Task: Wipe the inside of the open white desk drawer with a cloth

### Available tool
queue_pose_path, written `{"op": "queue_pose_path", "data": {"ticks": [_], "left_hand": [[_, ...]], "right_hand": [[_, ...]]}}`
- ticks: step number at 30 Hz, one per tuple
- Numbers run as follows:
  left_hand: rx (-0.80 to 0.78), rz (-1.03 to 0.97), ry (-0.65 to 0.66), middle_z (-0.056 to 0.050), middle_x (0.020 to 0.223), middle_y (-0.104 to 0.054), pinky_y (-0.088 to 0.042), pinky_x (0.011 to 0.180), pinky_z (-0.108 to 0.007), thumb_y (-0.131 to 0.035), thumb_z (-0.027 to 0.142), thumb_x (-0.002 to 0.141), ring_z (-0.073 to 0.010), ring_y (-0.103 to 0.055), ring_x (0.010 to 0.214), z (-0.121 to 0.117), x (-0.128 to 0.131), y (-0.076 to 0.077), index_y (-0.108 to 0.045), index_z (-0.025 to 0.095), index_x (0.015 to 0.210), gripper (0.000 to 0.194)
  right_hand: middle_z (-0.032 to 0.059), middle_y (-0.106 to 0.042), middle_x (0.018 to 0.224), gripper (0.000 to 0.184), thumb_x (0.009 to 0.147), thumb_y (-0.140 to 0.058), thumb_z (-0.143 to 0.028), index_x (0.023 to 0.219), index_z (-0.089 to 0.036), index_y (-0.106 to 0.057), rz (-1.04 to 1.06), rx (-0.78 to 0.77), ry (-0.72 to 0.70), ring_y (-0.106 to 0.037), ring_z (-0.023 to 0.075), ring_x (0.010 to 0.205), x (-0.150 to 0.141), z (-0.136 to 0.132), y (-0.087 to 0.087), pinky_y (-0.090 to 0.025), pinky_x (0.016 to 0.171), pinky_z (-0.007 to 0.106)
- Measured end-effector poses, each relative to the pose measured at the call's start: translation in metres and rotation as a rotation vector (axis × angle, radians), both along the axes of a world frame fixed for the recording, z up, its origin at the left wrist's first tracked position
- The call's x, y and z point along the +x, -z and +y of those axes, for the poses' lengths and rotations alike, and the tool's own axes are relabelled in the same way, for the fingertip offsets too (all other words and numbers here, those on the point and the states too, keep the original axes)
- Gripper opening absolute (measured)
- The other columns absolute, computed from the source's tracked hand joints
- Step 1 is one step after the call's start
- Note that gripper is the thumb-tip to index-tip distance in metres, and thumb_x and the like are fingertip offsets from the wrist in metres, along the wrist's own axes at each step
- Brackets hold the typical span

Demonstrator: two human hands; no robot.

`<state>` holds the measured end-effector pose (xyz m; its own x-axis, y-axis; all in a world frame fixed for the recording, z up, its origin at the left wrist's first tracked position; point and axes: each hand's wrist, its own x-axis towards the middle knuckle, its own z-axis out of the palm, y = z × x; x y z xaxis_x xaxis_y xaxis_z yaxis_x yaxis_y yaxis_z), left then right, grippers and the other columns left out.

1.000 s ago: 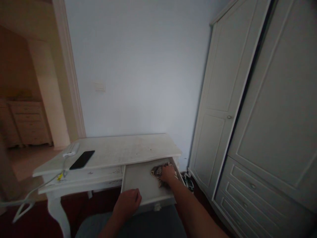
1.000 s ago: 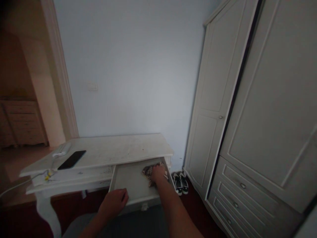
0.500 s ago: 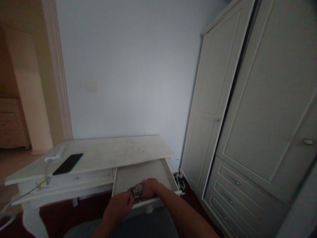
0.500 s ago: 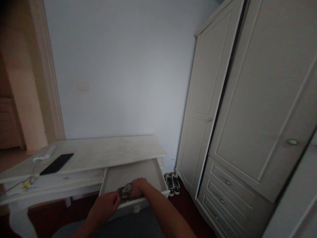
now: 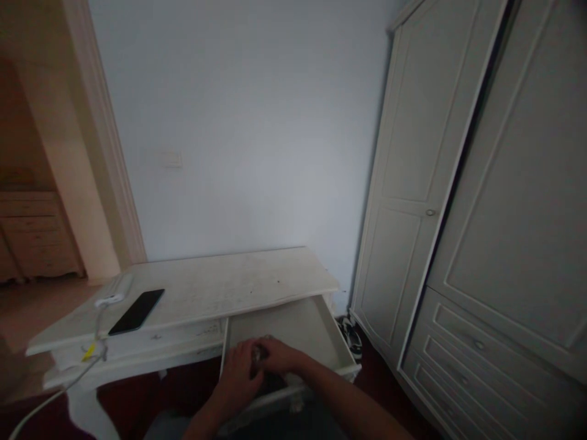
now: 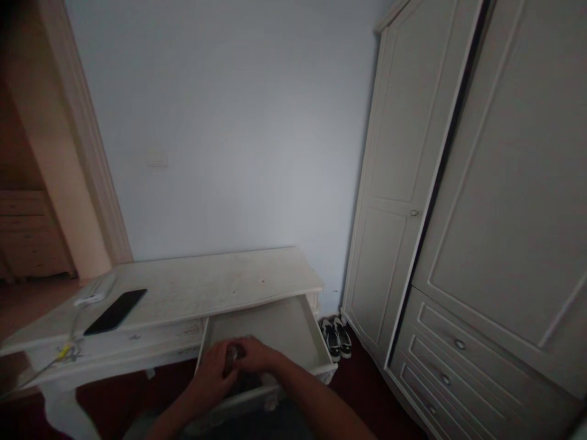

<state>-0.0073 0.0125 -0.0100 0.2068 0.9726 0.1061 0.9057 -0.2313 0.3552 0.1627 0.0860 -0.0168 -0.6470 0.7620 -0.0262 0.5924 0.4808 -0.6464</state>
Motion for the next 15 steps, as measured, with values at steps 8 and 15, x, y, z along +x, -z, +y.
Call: {"op": "queue_pose_path", "data": {"ticks": [8,15], "left_hand": [[-0.305,0.261,-0.006,-0.024,0.175,-0.02,-0.042,0.118,-0.054,-0.071,0.041,0.074,-0.0476,-0.043,0.15,0.024,0.006,0.008,-0.042,0.017,0.16,0.094],[-0.243,0.397,-0.052,-0.021,0.173,-0.03,-0.046,0.111,-0.055,-0.054,0.02,0.083,-0.0423,-0.048,0.146,0.07,0.013,0.02,-0.041,0.021,0.161,0.08]], "right_hand": [[0.0037,-0.075,0.12,0.039,0.087,-0.068,-0.046,0.123,-0.031,-0.071,-0.002,-0.032,0.147,-0.069,0.0258,0.109,0.113,-0.055,-0.004,-0.049,0.095,0.033],[0.0041,-0.074,0.115,0.036,0.088,-0.064,-0.049,0.12,-0.034,-0.068,-0.118,0.01,0.34,-0.071,0.0274,0.103,0.105,-0.073,0.005,-0.049,0.093,0.037]]}}
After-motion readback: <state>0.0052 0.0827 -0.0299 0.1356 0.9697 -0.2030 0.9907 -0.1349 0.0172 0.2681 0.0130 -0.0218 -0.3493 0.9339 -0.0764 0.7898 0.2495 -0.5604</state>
